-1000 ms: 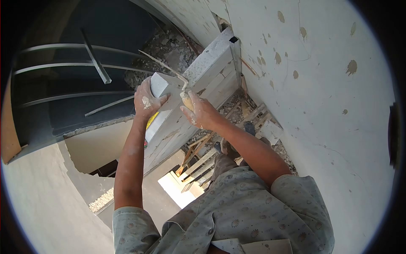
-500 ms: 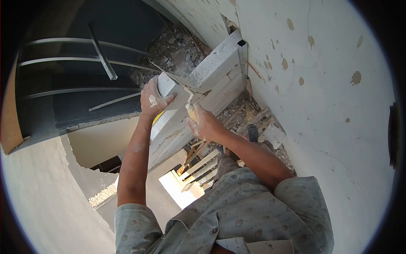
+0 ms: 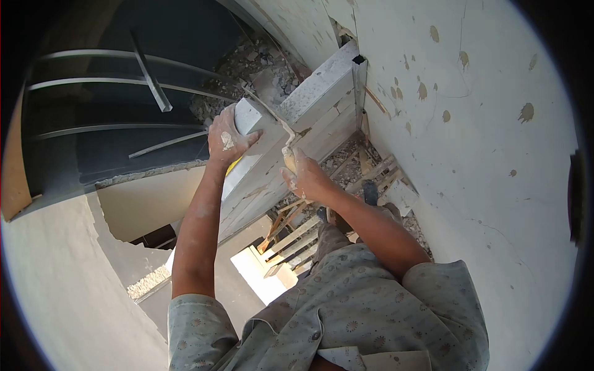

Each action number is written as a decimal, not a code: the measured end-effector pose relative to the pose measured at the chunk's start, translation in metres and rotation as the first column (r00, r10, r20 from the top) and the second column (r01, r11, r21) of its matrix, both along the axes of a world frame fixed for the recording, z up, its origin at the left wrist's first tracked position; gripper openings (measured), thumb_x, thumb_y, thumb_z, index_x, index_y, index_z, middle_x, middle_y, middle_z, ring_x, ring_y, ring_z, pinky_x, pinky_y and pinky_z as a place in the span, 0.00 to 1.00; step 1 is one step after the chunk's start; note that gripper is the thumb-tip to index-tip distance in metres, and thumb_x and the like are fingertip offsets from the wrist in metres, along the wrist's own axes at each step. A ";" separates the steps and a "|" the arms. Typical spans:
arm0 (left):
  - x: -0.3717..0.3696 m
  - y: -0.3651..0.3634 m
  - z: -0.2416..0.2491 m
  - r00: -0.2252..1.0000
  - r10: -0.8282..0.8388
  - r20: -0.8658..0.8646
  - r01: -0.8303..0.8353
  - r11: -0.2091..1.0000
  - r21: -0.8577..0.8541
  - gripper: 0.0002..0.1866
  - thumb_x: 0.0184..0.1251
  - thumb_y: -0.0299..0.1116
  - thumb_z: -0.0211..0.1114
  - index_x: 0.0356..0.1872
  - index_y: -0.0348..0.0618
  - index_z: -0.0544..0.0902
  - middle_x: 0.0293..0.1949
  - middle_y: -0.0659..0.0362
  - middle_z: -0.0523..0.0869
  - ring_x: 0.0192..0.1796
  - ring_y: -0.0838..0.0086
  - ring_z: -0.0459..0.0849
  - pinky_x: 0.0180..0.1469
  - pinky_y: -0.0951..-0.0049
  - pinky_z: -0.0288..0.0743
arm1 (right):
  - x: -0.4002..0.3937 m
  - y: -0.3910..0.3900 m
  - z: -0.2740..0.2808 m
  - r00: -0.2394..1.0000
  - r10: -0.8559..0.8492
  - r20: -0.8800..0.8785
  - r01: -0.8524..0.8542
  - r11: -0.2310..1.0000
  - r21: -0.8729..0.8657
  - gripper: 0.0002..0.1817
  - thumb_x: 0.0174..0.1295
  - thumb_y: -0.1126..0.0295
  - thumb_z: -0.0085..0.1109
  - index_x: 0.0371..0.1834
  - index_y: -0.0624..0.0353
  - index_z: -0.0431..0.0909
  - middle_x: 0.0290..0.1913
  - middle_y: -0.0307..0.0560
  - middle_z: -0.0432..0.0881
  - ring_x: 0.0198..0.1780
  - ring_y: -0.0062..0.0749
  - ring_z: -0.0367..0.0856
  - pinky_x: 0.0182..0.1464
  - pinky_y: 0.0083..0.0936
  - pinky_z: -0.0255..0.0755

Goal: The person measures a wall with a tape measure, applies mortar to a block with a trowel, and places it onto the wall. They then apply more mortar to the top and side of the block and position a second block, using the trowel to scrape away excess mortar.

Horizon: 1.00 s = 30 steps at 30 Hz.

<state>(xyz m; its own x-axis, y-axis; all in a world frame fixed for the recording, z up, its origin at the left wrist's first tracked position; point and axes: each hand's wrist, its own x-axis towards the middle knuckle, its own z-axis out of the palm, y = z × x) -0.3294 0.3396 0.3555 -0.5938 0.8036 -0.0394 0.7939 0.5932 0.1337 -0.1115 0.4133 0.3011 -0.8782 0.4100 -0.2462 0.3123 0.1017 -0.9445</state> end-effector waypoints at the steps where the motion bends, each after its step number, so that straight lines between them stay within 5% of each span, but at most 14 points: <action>1: -0.001 0.002 0.000 1.000 -0.003 -0.006 0.003 1.000 -0.008 0.48 0.44 0.54 0.78 0.67 0.39 0.73 0.60 0.46 0.81 0.64 0.51 0.78 0.68 0.57 0.69 | -0.003 0.009 -0.001 1.000 -0.012 -0.010 0.013 1.000 0.016 0.26 0.68 0.61 0.61 0.58 0.71 0.65 0.42 0.75 0.82 0.46 0.71 0.83 0.49 0.50 0.76; 6: -0.004 -0.002 -0.006 0.999 -0.032 -0.020 0.033 0.999 0.034 0.49 0.44 0.55 0.78 0.67 0.37 0.73 0.58 0.45 0.82 0.62 0.51 0.79 0.67 0.56 0.71 | -0.005 0.027 0.007 0.994 0.101 0.036 -0.102 0.994 0.049 0.23 0.68 0.61 0.62 0.53 0.69 0.66 0.44 0.72 0.83 0.48 0.68 0.83 0.50 0.49 0.76; 9: -0.001 0.002 -0.001 0.998 -0.050 -0.034 0.051 0.998 0.028 0.47 0.45 0.54 0.78 0.65 0.35 0.74 0.57 0.45 0.82 0.61 0.50 0.79 0.65 0.56 0.71 | -0.020 0.031 -0.077 0.985 0.071 0.158 -0.070 0.997 -0.012 0.23 0.67 0.60 0.62 0.52 0.68 0.67 0.44 0.70 0.83 0.48 0.68 0.84 0.50 0.49 0.77; 12: -0.004 0.003 -0.006 1.000 -0.022 0.007 0.022 0.999 0.039 0.48 0.42 0.56 0.77 0.65 0.40 0.75 0.59 0.47 0.82 0.63 0.51 0.78 0.67 0.56 0.70 | -0.014 0.035 -0.023 0.998 0.058 0.000 -0.058 0.997 0.047 0.23 0.67 0.60 0.62 0.51 0.68 0.67 0.44 0.69 0.84 0.49 0.67 0.83 0.51 0.48 0.77; 15: -0.003 -0.002 -0.005 1.000 -0.010 -0.003 0.010 1.000 0.023 0.48 0.42 0.55 0.78 0.65 0.39 0.75 0.59 0.47 0.81 0.63 0.51 0.78 0.67 0.56 0.69 | -0.019 0.017 -0.042 0.980 0.105 0.171 -0.109 0.994 0.010 0.23 0.66 0.59 0.63 0.51 0.67 0.68 0.44 0.69 0.84 0.50 0.68 0.83 0.53 0.48 0.77; 18: -0.003 0.001 -0.003 0.999 -0.041 0.006 0.041 0.999 0.035 0.48 0.43 0.53 0.78 0.65 0.37 0.74 0.59 0.46 0.81 0.63 0.51 0.78 0.67 0.56 0.70 | -0.027 0.032 -0.082 0.969 0.054 0.241 -0.067 0.997 0.049 0.25 0.66 0.60 0.63 0.56 0.69 0.68 0.44 0.69 0.84 0.51 0.65 0.84 0.55 0.47 0.77; 21: 0.000 0.002 0.000 1.000 -0.003 0.013 0.002 1.000 0.027 0.48 0.42 0.53 0.79 0.66 0.38 0.74 0.59 0.46 0.81 0.63 0.51 0.78 0.67 0.56 0.70 | -0.018 0.035 -0.034 0.996 0.068 0.062 -0.074 0.992 0.097 0.29 0.66 0.60 0.63 0.60 0.72 0.67 0.45 0.69 0.84 0.52 0.61 0.85 0.56 0.45 0.77; 23: -0.001 0.000 -0.002 1.000 0.001 0.003 -0.001 1.000 0.008 0.49 0.43 0.55 0.78 0.67 0.39 0.73 0.60 0.47 0.81 0.63 0.51 0.78 0.67 0.57 0.70 | -0.024 0.032 -0.075 0.960 0.209 0.187 -0.240 0.957 0.165 0.31 0.65 0.59 0.64 0.62 0.73 0.67 0.46 0.70 0.83 0.53 0.60 0.84 0.57 0.44 0.77; 25: -0.002 0.002 -0.001 1.000 -0.007 0.012 0.007 1.000 -0.007 0.49 0.43 0.55 0.77 0.67 0.39 0.73 0.60 0.47 0.81 0.63 0.52 0.78 0.67 0.57 0.70 | -0.022 0.046 -0.067 0.942 0.198 0.273 -0.212 0.977 0.023 0.32 0.64 0.59 0.65 0.62 0.73 0.68 0.47 0.70 0.83 0.54 0.61 0.83 0.57 0.44 0.77; 27: -0.005 0.002 -0.005 1.000 -0.002 0.001 0.002 1.000 -0.004 0.48 0.44 0.56 0.77 0.67 0.40 0.74 0.59 0.47 0.82 0.63 0.52 0.78 0.67 0.56 0.70 | -0.002 0.054 -0.055 0.929 0.096 0.356 0.026 0.946 -0.322 0.31 0.64 0.58 0.66 0.61 0.72 0.69 0.48 0.71 0.82 0.54 0.64 0.81 0.57 0.44 0.76; 29: -0.002 0.000 -0.002 1.000 0.007 0.004 -0.007 1.000 0.019 0.47 0.44 0.56 0.77 0.66 0.41 0.74 0.58 0.47 0.82 0.62 0.52 0.79 0.66 0.56 0.71 | 0.054 0.046 -0.073 0.970 -0.072 0.233 0.054 0.995 0.084 0.32 0.63 0.57 0.67 0.61 0.71 0.69 0.49 0.72 0.82 0.54 0.68 0.80 0.57 0.45 0.75; 30: -0.001 0.001 0.001 1.000 0.011 0.010 -0.011 1.000 0.017 0.47 0.44 0.56 0.77 0.66 0.41 0.74 0.58 0.48 0.83 0.62 0.52 0.79 0.66 0.56 0.71 | 0.077 0.045 -0.074 0.964 -0.087 0.250 0.068 0.994 0.081 0.35 0.64 0.57 0.66 0.65 0.72 0.67 0.49 0.70 0.82 0.52 0.65 0.82 0.55 0.44 0.76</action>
